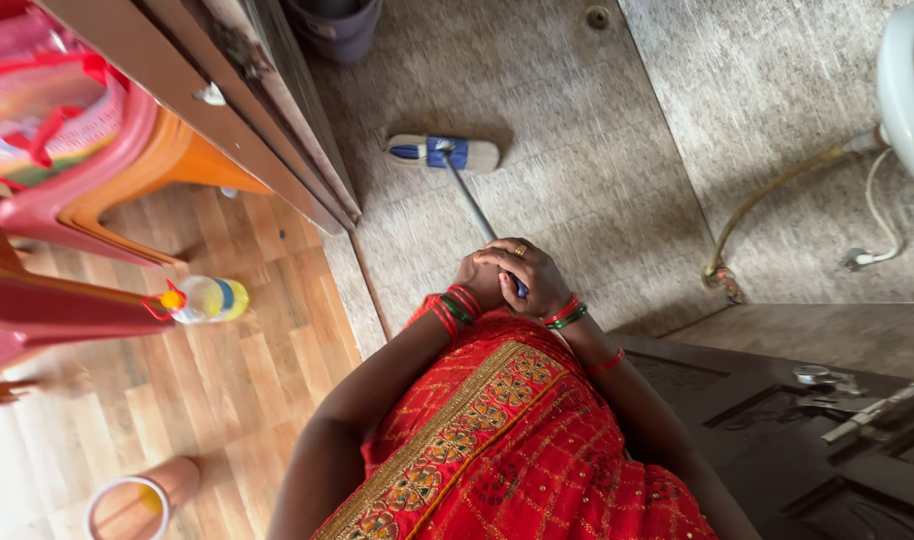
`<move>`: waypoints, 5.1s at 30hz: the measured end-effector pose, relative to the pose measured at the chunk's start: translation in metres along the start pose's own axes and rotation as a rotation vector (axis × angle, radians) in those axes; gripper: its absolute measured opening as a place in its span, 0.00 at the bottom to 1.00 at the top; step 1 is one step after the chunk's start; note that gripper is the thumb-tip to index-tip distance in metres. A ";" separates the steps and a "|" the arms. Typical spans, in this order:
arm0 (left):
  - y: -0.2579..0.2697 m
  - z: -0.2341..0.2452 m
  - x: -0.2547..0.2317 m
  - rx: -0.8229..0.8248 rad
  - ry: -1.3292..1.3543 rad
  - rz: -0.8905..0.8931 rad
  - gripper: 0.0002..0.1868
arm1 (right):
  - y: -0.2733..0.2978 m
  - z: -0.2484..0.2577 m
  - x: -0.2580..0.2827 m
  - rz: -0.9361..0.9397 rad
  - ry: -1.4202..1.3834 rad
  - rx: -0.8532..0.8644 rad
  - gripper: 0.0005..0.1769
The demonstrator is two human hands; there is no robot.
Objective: The person mops the tiled floor of a bathroom using a flat mop. They move the mop back and forth across the floor, cleaning around a bucket, a urinal, and a sink. The person is barefoot during the task.
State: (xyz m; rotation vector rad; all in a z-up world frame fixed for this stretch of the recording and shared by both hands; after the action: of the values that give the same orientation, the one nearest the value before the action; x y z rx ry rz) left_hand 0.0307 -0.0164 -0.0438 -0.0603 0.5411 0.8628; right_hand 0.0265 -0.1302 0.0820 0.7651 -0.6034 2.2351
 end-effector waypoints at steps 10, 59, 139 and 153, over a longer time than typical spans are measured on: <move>0.030 0.057 -0.060 -0.134 0.288 -0.159 0.08 | 0.010 0.024 0.030 0.069 -0.050 -0.172 0.24; 0.058 -0.097 0.077 0.245 0.191 -0.030 0.06 | -0.028 -0.073 -0.015 0.170 -0.107 0.047 0.18; 0.031 -0.085 0.094 0.324 0.429 -0.217 0.17 | -0.008 -0.068 -0.059 -0.074 -0.027 0.190 0.23; -0.010 -0.133 0.100 0.484 0.199 -0.134 0.21 | 0.034 -0.115 -0.105 -0.212 0.159 0.336 0.36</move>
State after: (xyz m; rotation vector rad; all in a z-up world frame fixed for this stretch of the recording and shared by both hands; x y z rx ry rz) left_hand 0.0339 0.0126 -0.2080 0.2591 0.9099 0.5803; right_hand 0.0234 -0.1314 -0.0773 0.7652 -0.0647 2.1956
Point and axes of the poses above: each hand's wrist, its own y-axis away from the middle knuckle, its own z-axis out of the back of the hand, x = y × z, the point moved 2 cm from there along -y, towards the middle knuckle, and after that the axes turned 9 degrees about x, right-handed, at the moved point
